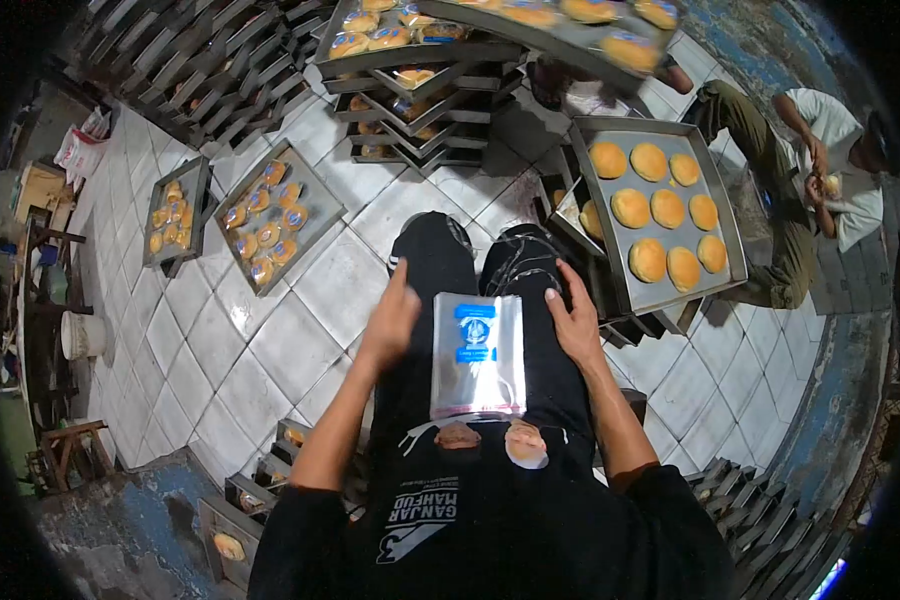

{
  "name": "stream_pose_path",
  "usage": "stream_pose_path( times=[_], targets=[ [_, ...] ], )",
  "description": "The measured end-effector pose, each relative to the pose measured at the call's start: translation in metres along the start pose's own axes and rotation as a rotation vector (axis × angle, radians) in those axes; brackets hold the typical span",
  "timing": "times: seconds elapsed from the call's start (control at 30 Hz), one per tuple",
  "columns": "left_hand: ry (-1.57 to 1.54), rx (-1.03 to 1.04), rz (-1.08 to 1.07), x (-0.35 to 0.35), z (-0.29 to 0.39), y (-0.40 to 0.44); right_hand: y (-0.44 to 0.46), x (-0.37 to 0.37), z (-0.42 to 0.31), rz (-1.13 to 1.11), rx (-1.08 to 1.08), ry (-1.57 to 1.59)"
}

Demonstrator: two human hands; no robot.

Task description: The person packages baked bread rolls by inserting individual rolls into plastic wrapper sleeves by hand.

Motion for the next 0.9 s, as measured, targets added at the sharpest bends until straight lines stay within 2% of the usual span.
stream_pose_path(
  times=[0.07, 0.13, 0.17, 0.27, 0.3, 0.33, 0.37, 0.4, 0.5, 0.57, 0.63, 0.67, 0.7, 0.73, 0.77, 0.8, 0.87, 0.9],
  targets=[
    [0.164, -0.189, -0.167, -0.010, -0.030, -0.020, -0.004, 0.000, 0.005, -0.043, 0.054, -0.032],
    [0.367, -0.005, 0.143, -0.064, 0.057, -0.020, -0.011, -0.008, -0.012, -0.034, -0.028, -0.140],
    [0.267, 0.172, 0.255, -0.067, 0.097, -0.021, -0.013, -0.010, -0.033, -0.029, -0.077, -0.156],
    [0.673, 0.377, 0.043, -0.009, 0.148, -0.030, -0.028, -0.012, -0.093, 0.005, -0.328, -0.156],
    [0.729, 0.362, -0.061, 0.013, 0.111, -0.039, -0.035, -0.011, -0.111, -0.006, -0.411, -0.142],
    [0.556, 0.543, 0.088, 0.005, 0.110, -0.049, -0.040, -0.010, -0.127, -0.049, -0.454, -0.175],
    [0.611, 0.631, 0.054, 0.007, 0.117, -0.050, -0.042, -0.009, -0.140, -0.086, -0.456, -0.194],
    [0.667, 0.696, 0.016, 0.011, 0.128, -0.056, -0.048, -0.016, -0.157, -0.070, -0.472, -0.227],
    [0.420, 0.861, 0.213, -0.002, 0.160, -0.062, -0.052, -0.012, -0.162, -0.148, -0.501, -0.265],
    [-0.227, 0.167, -0.069, 0.013, 0.108, -0.032, -0.051, -0.020, -0.157, -0.249, -0.493, -0.084],
    [-0.268, -0.181, -0.565, 0.046, 0.086, -0.036, -0.038, -0.030, -0.151, -0.388, -0.440, 0.130],
    [-0.395, -0.234, -0.516, 0.045, 0.089, -0.028, -0.023, -0.041, -0.144, -0.423, -0.514, 0.065],
    [-0.523, -0.287, -0.464, 0.047, 0.091, -0.021, 0.007, -0.068, -0.127, -0.346, -0.409, 0.056],
    [-0.652, -0.343, -0.409, 0.046, 0.093, -0.015, 0.042, -0.087, -0.077, -0.314, -0.055, 0.188],
    [-0.740, -0.344, -0.327, 0.036, 0.097, -0.003, 0.075, -0.122, -0.013, -0.100, 0.160, 0.029],
    [-0.773, -0.370, -0.199, 0.025, 0.082, 0.005, 0.113, -0.155, 0.051, 0.099, 0.008, -0.065],
    [-0.949, -0.307, 0.011, 0.015, 0.073, 0.022, 0.142, -0.190, 0.137, 0.117, 0.232, -0.420],
    [-0.929, -0.313, 0.041, 0.014, 0.071, 0.024, 0.145, -0.190, 0.192, 0.080, 0.272, -0.536]
  ],
)
Point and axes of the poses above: each hand's wrist, its own y-axis towards the middle knuckle, its own x-axis out of the palm, z = x × y, the point moved 10 cm from there along y, towards the middle knuckle, and after that the axes turned 5 degrees about x, right-handed, at the moved point
